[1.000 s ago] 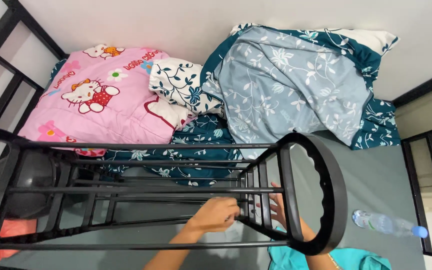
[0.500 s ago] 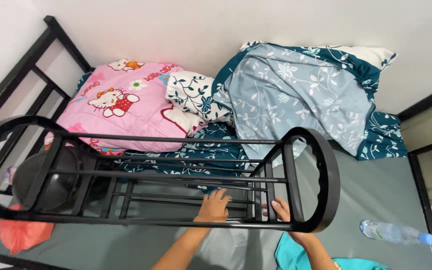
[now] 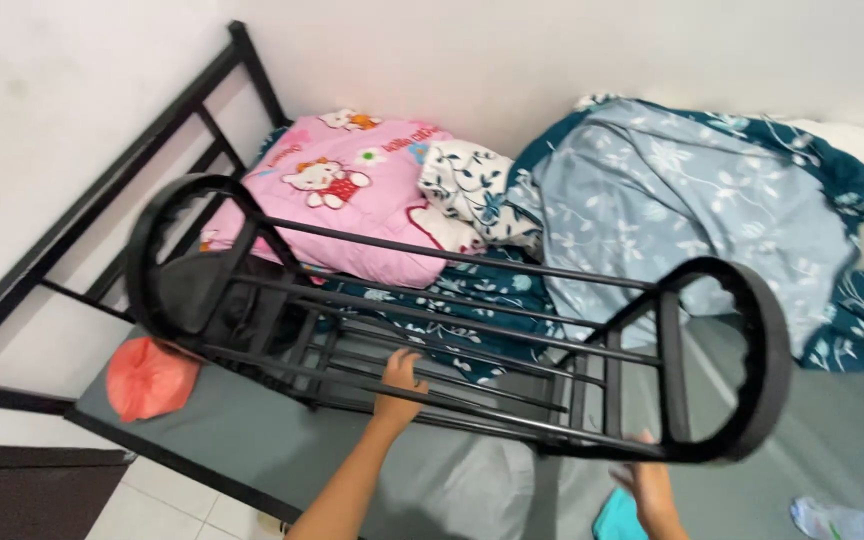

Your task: Assembling a multi-tier black plastic and metal shoe rack on the floor.

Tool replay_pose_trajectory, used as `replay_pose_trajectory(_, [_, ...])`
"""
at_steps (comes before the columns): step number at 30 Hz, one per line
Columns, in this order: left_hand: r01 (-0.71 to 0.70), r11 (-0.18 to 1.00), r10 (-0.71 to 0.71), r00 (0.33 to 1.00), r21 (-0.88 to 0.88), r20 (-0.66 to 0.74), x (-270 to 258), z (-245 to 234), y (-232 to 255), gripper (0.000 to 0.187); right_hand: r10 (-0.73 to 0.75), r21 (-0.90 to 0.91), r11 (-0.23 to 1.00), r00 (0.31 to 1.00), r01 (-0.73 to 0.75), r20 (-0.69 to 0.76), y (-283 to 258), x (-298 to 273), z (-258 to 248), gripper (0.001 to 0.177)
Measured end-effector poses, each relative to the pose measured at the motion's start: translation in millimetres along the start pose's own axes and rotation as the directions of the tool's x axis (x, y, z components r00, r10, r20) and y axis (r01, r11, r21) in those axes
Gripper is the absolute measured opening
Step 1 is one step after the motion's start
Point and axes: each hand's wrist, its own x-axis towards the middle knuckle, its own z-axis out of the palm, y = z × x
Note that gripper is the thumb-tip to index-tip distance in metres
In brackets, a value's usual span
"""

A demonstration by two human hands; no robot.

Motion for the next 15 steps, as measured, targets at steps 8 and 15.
replay_pose_trajectory(8, [0.100, 0.991, -0.123, 0.929, -0.085, -0.349, -0.6, -121.9, -26.4, 0.032, -0.297, -0.596, 0.221, 0.635, 0.772, 0.713, 100.1, -14.3, 58.6, 0.028])
replay_pose_trajectory(15, [0.077, 0.940, 0.125, 0.830, 0.334, -0.544, 48.8, -176.8, -63.3, 0.056, -0.359, -0.328, 0.448, 0.503, 0.832, 0.786, -93.6, -85.6, 347.9, 0.028])
